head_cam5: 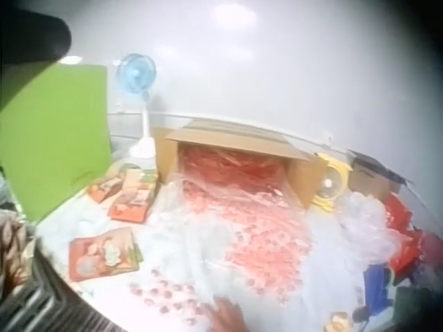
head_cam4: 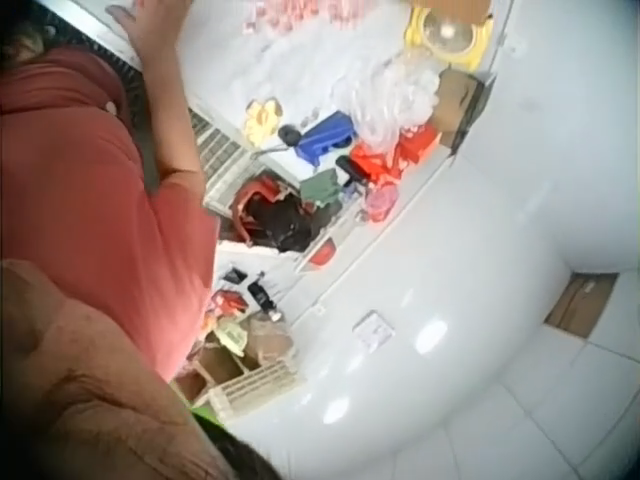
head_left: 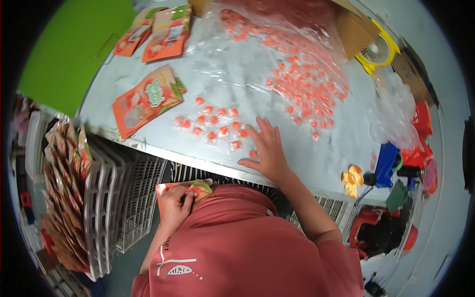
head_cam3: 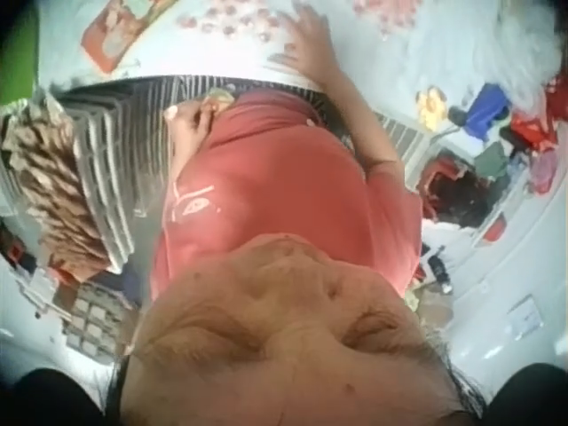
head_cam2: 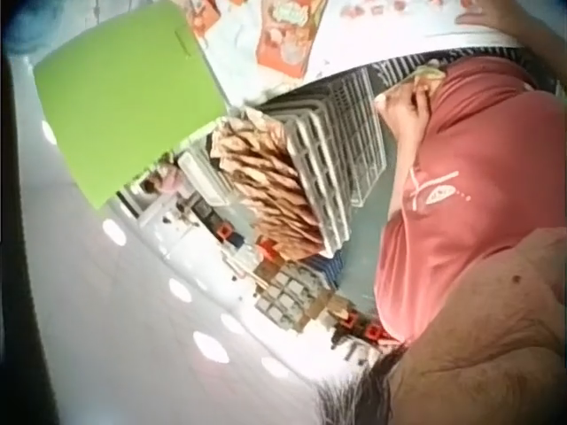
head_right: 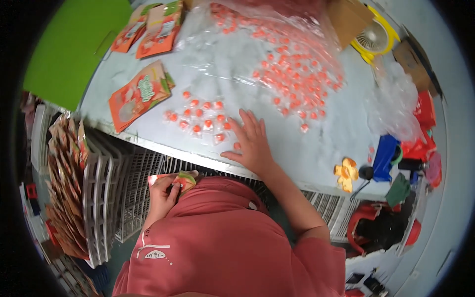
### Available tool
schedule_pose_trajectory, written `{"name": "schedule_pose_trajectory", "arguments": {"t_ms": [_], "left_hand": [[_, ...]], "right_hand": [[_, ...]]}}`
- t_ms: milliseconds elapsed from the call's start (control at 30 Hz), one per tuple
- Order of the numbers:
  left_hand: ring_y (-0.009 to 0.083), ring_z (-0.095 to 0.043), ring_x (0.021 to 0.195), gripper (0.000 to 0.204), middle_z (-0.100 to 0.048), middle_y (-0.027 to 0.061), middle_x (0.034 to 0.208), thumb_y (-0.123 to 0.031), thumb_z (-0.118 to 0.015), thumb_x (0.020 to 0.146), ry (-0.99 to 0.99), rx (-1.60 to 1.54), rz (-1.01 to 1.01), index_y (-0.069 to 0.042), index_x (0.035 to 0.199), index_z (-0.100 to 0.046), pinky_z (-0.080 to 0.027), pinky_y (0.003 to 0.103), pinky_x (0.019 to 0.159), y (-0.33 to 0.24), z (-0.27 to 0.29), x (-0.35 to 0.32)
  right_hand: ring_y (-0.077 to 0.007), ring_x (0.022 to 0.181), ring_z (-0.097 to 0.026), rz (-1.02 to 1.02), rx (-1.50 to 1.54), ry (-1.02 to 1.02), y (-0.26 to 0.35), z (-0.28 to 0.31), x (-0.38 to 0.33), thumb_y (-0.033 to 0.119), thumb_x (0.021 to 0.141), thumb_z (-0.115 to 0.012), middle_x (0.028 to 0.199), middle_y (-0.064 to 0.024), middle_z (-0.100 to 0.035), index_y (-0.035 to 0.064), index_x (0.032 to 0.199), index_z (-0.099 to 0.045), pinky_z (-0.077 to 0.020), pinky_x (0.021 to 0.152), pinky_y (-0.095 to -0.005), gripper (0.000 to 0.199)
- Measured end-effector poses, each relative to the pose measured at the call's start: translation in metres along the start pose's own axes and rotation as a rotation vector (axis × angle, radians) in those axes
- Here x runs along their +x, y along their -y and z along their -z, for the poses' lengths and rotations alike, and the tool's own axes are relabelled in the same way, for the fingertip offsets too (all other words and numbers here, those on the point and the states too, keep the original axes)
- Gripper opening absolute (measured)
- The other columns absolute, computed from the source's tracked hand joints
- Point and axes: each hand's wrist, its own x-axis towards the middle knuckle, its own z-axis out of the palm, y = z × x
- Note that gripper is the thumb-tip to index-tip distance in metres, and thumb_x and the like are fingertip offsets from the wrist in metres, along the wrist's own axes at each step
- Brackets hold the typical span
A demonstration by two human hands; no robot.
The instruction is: Manually packaging individual candies into printed plastic bags in a factory setting.
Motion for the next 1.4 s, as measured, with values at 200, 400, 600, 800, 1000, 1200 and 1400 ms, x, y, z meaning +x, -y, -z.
{"name": "schedule_pose_trajectory", "arguments": {"t_ms": [200, 400, 600, 800, 1000, 1200, 1400], "left_hand": [[0.0293, -0.068, 0.076, 0.013, -0.071, 0.015, 0.094, -0.003, -0.066, 0.083, -0.055, 0.011, 0.015, 0.0, 0.094, -0.07, -0.052, 0.035, 0.066, -0.002, 0.014, -0.011], [0.0267, -0.069, 0.085, 0.018, -0.072, 0.0095, 0.097, -0.009, -0.067, 0.078, -0.14, 0.064, 0.074, -0.006, 0.095, -0.071, -0.053, 0.04, 0.075, 0.011, -0.009, -0.029], [0.0317, -0.066, 0.093, 0.023, -0.07, 0.0129, 0.097, -0.01, -0.061, 0.084, -0.151, -0.04, 0.096, -0.006, 0.104, -0.071, -0.052, 0.044, 0.08, -0.005, -0.001, -0.033], [0.0305, -0.064, 0.099, 0.016, -0.068, 0.0109, 0.1, -0.012, -0.072, 0.082, -0.286, 0.094, -0.023, -0.005, 0.097, -0.072, -0.051, 0.04, 0.085, -0.003, 0.031, -0.03], [0.0313, -0.064, 0.096, 0.016, -0.067, 0.0107, 0.103, -0.015, -0.07, 0.086, -0.31, -0.011, 0.062, -0.005, 0.098, -0.072, -0.051, 0.041, 0.082, -0.001, 0.051, -0.027], [0.0316, -0.061, 0.091, 0.019, -0.067, 0.013, 0.103, -0.008, -0.067, 0.088, -0.337, -0.051, 0.008, -0.002, 0.105, -0.068, -0.05, 0.041, 0.083, -0.013, 0.051, -0.018], [0.0297, -0.062, 0.093, 0.019, -0.066, 0.0119, 0.106, -0.011, -0.067, 0.088, -0.408, 0.018, -0.051, -0.005, 0.105, -0.071, -0.05, 0.04, 0.082, -0.019, 0.052, 0.0]], "right_hand": [[-0.0421, 0.148, -0.02, 0.06, -0.164, 0.051, 0.02, -0.029, 0.059, 0.059, 0.062, -0.083, 0.161, -0.0186, -0.02, 0.0162, 0.155, -0.03, -0.0177, 0.111, -0.0682, 0.115], [-0.0429, 0.137, -0.037, 0.221, -0.167, 0.067, 0.008, -0.035, 0.083, 0.035, 0.063, -0.085, 0.148, -0.0198, -0.042, 0.0154, 0.144, -0.049, -0.0273, 0.109, -0.0599, 0.091], [-0.0405, 0.143, -0.029, 0.147, -0.068, 0.064, 0.022, -0.03, 0.09, 0.034, 0.065, -0.085, 0.155, -0.0179, -0.033, 0.0193, 0.147, -0.046, -0.0157, 0.113, -0.0681, 0.092], [-0.0375, 0.13, -0.044, 0.369, -0.206, -0.023, 0.007, -0.047, 0.11, 0.027, 0.073, -0.078, 0.141, -0.0174, -0.048, 0.0143, 0.139, -0.055, -0.0327, 0.105, -0.0513, 0.07], [-0.0316, 0.107, -0.055, 0.398, -0.177, -0.072, 0.021, -0.05, 0.113, 0.016, 0.078, -0.072, 0.115, -0.0103, -0.059, 0.0117, 0.114, -0.066, -0.0431, 0.09, -0.0455, 0.036], [-0.0277, 0.085, -0.058, 0.467, -0.148, -0.133, 0.018, -0.048, 0.105, 0.007, 0.076, -0.07, 0.091, -0.0076, -0.059, 0.0118, 0.1, -0.067, -0.0499, 0.07, -0.039, 0.024], [-0.0169, 0.069, -0.055, 0.185, 0.319, -0.162, -0.019, -0.061, 0.111, 0.004, 0.083, -0.07, 0.08, -0.0029, -0.059, 0.0046, 0.095, -0.068, -0.0486, 0.061, -0.0326, 0.013]]}}
